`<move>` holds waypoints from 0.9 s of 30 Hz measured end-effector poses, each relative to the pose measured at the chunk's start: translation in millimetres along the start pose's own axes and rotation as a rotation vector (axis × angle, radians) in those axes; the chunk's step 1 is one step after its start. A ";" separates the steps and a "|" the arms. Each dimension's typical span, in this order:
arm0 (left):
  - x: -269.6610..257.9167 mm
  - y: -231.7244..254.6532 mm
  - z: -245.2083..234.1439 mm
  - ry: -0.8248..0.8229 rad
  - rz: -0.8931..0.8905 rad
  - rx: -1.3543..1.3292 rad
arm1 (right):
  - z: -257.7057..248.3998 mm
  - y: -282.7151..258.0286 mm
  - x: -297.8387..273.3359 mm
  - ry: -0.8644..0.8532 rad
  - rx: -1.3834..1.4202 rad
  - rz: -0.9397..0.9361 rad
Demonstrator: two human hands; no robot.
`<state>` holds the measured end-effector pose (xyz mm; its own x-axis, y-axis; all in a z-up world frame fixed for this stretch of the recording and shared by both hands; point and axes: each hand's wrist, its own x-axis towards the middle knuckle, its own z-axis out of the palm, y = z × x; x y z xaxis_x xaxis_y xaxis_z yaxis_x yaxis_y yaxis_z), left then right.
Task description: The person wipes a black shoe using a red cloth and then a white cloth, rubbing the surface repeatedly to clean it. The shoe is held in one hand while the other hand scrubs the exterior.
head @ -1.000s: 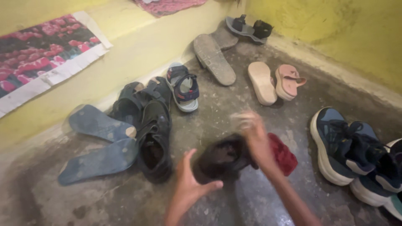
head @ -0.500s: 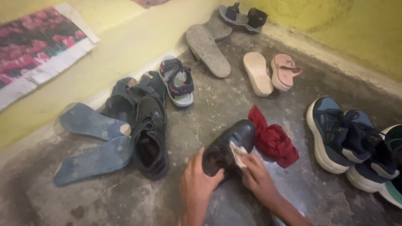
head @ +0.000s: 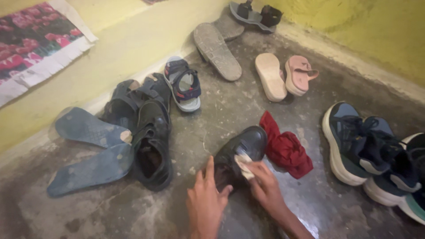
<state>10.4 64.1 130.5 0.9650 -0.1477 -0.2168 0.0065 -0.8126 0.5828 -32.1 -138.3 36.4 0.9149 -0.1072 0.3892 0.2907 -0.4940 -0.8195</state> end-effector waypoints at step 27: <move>0.8 -7.4 65.2 0.172 0.585 -0.064 | 24.5 -60.0 103.0 -0.097 -0.598 -0.212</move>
<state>-5.9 33.3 75.0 0.8418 -0.4615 0.2799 -0.5264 -0.5877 0.6144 51.6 -98.6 115.3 0.8842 0.1100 0.4541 0.2869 -0.8948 -0.3420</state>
